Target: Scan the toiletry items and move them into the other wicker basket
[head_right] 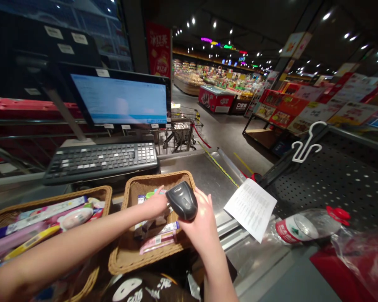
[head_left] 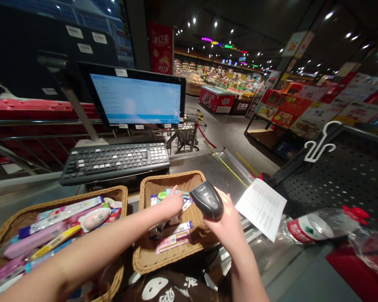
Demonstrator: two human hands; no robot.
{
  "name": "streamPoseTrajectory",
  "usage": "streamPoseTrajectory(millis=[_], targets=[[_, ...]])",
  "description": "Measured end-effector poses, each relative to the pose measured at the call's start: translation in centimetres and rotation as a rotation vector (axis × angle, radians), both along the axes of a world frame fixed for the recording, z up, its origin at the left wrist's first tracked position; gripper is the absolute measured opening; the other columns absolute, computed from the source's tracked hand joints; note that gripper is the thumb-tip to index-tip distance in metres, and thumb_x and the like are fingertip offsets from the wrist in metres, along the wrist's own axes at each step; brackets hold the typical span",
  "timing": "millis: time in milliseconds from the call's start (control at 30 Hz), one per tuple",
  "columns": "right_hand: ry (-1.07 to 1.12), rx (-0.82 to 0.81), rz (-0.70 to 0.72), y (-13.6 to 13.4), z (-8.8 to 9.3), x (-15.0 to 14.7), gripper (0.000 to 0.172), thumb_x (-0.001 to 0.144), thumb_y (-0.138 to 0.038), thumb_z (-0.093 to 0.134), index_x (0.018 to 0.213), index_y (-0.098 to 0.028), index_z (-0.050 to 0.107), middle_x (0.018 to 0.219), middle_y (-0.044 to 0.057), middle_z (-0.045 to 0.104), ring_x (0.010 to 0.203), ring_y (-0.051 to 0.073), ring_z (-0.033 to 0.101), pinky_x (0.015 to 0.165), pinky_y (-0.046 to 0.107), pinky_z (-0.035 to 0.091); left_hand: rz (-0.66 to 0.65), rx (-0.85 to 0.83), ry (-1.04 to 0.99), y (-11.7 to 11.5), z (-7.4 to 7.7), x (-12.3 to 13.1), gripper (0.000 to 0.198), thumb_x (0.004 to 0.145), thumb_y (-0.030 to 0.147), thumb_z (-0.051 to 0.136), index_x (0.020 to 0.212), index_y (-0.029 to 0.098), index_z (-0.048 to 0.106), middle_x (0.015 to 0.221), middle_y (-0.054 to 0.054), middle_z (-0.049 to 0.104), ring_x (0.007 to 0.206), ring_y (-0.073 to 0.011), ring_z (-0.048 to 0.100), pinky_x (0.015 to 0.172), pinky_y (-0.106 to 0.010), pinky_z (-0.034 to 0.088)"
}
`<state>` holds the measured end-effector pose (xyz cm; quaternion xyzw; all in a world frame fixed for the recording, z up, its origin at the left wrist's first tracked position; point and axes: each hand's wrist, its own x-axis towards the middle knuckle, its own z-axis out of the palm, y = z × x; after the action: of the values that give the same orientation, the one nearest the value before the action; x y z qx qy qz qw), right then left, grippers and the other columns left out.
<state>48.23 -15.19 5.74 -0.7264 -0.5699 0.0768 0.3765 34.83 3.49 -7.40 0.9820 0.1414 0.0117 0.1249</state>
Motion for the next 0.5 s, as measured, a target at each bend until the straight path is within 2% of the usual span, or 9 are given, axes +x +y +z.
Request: streamPoseTrajectory(millis=[100,200,267,367,500], targets=[[-0.017,0.022,0.0,0.2,0.0,-0.8,0.053,0.066,-0.016,0.06,0.119,-0.017,0.062,0.124,0.014,0.065,0.129,0.034,0.052,0.114,0.064,0.025,0.061,0.018,-0.053,0.7,3.8,-2.8,0.018,0.08,0.015,0.057,0.071,0.02,0.071,0.13,-0.007,0.065,0.138,-0.033,0.041,0.116,-0.067,-0.001],[-0.048,0.067,0.001,0.5,0.1,-1.8,0.052,0.067,-0.017,0.059,0.12,-0.017,0.061,0.123,0.015,0.066,0.128,0.035,0.053,0.113,0.064,0.027,0.189,0.004,-0.226,1.0,7.6,-6.1,0.022,0.087,0.02,0.053,0.073,0.021,0.07,0.14,-0.004,0.058,0.142,-0.0313,0.035,0.114,-0.07,0.009],[-0.073,0.105,0.004,0.8,0.2,-2.5,0.052,0.069,-0.019,0.059,0.121,-0.017,0.06,0.125,0.015,0.065,0.128,0.035,0.052,0.113,0.065,0.028,0.278,-0.011,-0.315,0.8,9.7,-8.3,0.027,0.092,0.025,0.048,0.074,0.021,0.069,0.143,-0.004,0.055,0.145,-0.0312,0.03,0.114,-0.07,0.011],[-0.123,0.162,0.015,1.3,0.5,-3.7,0.052,0.072,-0.022,0.059,0.124,-0.017,0.059,0.128,0.015,0.064,0.13,0.035,0.051,0.113,0.065,0.027,0.379,-0.023,-0.433,0.2,11.7,-11.1,0.034,0.095,0.03,0.042,0.076,0.022,0.068,0.147,-0.004,0.051,0.147,-0.0301,0.026,0.114,-0.068,0.013],[-0.192,0.241,0.04,1.7,1.3,-5.4,0.049,0.076,-0.024,0.059,0.124,-0.018,0.058,0.129,0.015,0.063,0.13,0.035,0.051,0.112,0.065,0.031,0.47,0.014,-0.58,-0.5,13.5,-14.2,0.037,0.097,0.033,0.039,0.076,0.021,0.067,0.147,-0.005,0.05,0.147,-0.0291,0.026,0.115,-0.065,0.014]])
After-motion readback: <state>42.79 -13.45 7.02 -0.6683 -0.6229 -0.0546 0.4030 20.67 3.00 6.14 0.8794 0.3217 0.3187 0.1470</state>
